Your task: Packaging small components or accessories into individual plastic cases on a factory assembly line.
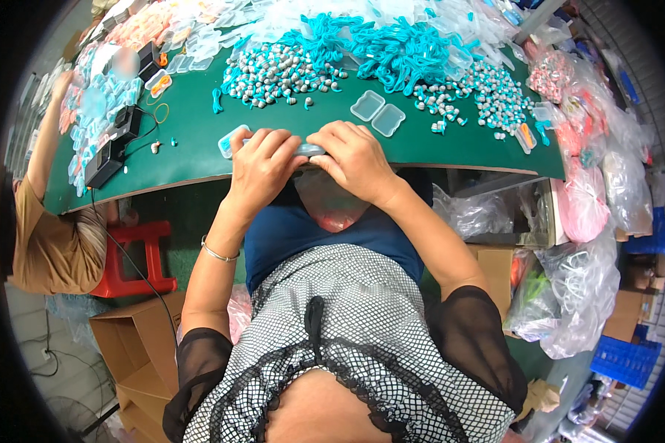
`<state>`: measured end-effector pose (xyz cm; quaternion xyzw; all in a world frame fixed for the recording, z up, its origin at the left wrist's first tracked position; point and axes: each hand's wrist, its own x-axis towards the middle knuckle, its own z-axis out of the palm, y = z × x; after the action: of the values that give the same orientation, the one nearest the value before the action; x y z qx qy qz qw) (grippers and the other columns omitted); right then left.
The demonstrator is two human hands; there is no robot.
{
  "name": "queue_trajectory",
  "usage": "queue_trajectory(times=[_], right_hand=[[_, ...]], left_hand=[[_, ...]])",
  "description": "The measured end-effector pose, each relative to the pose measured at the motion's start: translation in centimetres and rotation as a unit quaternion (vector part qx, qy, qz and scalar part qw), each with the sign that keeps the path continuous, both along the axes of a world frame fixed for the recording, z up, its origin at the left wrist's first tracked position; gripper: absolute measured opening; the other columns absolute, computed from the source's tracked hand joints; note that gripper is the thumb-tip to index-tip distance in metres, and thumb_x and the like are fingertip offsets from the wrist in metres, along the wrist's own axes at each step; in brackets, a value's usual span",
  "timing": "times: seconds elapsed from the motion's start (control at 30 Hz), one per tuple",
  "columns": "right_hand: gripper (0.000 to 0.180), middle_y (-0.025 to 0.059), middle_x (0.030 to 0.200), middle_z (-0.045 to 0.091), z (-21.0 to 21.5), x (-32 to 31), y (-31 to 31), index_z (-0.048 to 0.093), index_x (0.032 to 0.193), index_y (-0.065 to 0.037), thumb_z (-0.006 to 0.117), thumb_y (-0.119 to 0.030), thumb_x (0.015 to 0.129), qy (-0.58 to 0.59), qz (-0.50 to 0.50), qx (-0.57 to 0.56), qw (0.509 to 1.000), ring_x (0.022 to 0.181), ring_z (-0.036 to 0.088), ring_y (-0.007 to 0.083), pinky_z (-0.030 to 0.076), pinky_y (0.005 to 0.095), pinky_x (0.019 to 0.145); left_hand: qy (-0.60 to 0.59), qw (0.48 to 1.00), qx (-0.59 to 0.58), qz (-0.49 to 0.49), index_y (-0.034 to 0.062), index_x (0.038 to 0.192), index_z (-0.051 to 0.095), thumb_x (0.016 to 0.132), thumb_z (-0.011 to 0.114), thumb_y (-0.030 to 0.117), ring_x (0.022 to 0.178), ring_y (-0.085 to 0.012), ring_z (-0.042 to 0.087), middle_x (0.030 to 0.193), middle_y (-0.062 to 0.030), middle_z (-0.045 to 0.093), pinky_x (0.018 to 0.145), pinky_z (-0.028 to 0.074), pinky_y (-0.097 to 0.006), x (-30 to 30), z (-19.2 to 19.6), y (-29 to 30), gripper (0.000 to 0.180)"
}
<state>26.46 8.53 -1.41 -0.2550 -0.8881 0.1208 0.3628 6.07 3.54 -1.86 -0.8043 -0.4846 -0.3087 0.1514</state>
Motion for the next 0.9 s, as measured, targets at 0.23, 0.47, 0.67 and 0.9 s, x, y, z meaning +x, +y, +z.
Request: queue_trajectory(times=[0.23, 0.47, 0.67, 0.9], right_hand=[[0.026, 0.0052, 0.116, 0.063, 0.8, 6.9, 4.9, 0.069, 0.106, -0.014, 0.067, -0.009, 0.081, -0.117, -0.143, 0.071, 0.98, 0.104, 0.06, 0.0286, 0.047, 0.0424, 0.086], [0.018, 0.0078, 0.1, 0.06, -0.1, 3.9, 3.3, 0.068, 0.096, -0.009, 0.074, -0.013, 0.08, -0.054, -0.128, -0.018, 0.99, 0.091, 0.061, 0.0293, 0.05, 0.04, 0.077], [0.012, 0.0062, 0.096, 0.064, 0.4, 3.8, 1.5, 0.069, 0.093, -0.013, 0.071, -0.017, 0.082, 0.004, -0.163, 0.004, 0.987, 0.091, 0.061, 0.0273, 0.044, 0.0404, 0.082], [0.015, 0.0029, 0.094, 0.066, 0.4, 12.8, 2.4, 0.071, 0.096, -0.015, 0.072, -0.013, 0.081, -0.105, -0.388, 0.075, 0.913, 0.093, 0.062, 0.0237, 0.043, 0.0401, 0.082]], left_hand=[[0.039, 0.998, -0.018, 0.044, 0.0154, 0.108, 0.067, 0.076, 0.078, 0.023, 0.098, -0.0197, 0.06, 0.109, -0.0006, 0.064, 0.09, 0.036, -0.043, -4.0, 1.9, -1.2, 0.034], [-0.074, 0.995, 0.026, 0.069, 0.013, 0.098, 0.066, 0.079, 0.068, 0.013, 0.089, -0.0239, 0.06, 0.092, -0.0032, 0.061, 0.076, 0.041, -0.04, 0.5, 0.9, 3.7, 0.019], [-0.019, 0.99, -0.1, 0.096, 0.0058, 0.082, 0.066, 0.085, 0.062, 0.01, 0.08, -0.0356, 0.065, 0.085, -0.015, 0.064, 0.066, 0.051, -0.047, 2.3, 0.1, 8.6, 0.006], [-0.119, 0.978, -0.126, 0.116, 0.0072, 0.085, 0.063, 0.08, 0.066, 0.01, 0.078, -0.034, 0.067, 0.079, -0.0131, 0.064, 0.065, 0.049, -0.047, 4.7, 0.6, 5.6, 0.006]])
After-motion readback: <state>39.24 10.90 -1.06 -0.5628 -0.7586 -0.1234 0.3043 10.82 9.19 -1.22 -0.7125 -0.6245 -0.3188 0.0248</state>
